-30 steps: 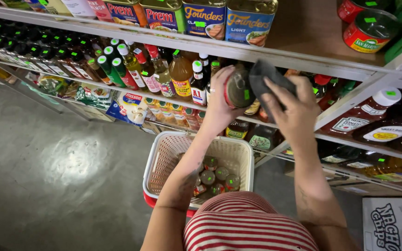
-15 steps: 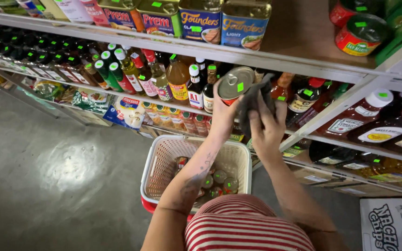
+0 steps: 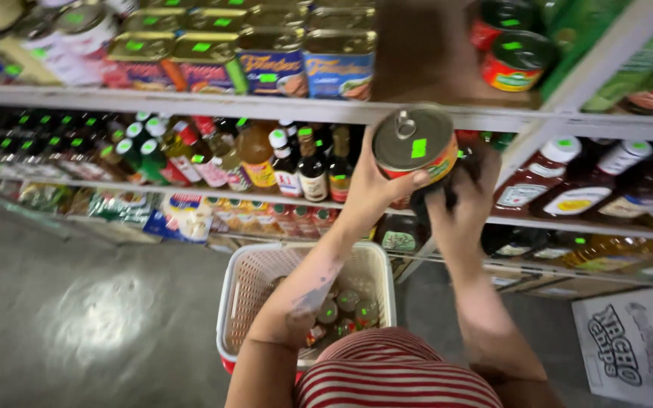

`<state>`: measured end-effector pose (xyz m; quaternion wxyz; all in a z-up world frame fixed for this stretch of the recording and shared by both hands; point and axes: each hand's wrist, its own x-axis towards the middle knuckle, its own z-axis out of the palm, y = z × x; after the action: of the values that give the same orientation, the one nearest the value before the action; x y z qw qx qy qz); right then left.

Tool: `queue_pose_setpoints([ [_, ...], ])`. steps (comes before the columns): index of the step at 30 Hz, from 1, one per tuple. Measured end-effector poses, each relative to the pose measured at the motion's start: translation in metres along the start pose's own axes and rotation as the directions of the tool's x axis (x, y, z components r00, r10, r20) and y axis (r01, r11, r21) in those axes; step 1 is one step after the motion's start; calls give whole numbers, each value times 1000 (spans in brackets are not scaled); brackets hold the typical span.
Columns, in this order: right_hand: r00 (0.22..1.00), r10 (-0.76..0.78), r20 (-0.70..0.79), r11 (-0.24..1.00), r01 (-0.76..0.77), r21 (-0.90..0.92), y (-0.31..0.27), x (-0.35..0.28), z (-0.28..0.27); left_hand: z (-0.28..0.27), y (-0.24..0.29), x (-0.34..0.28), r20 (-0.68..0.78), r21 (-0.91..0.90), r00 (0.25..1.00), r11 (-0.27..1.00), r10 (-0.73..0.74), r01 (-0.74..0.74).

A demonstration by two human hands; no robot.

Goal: The recorder wipes dust off individual canned food items with a rag and places them onto grocery store shelves.

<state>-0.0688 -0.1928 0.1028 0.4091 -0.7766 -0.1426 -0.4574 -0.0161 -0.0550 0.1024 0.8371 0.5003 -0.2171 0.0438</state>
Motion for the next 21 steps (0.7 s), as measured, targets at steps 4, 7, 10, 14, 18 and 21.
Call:
queue_pose_setpoints([
  [4,976,212,47,960,-199,-197,-3,49,-22,29,18,46,163,323,962,910,218,-260],
  [7,899,438,28,846,-401,-351,11,70,-36,55,15,80,225,431,966,876,125,-214],
  [10,874,485,19,747,-403,-529,21,80,-50,74,6,110,227,532,973,842,-41,-89],
  [14,833,515,200,659,-236,-715,21,85,-65,81,-32,158,443,540,892,820,-89,-187],
  [18,808,564,170,578,-240,-780,41,86,-65,93,-42,176,427,761,864,623,-267,-183],
  [21,899,415,139,598,-155,-787,52,84,-64,92,-48,182,461,713,851,677,-253,-185],
])
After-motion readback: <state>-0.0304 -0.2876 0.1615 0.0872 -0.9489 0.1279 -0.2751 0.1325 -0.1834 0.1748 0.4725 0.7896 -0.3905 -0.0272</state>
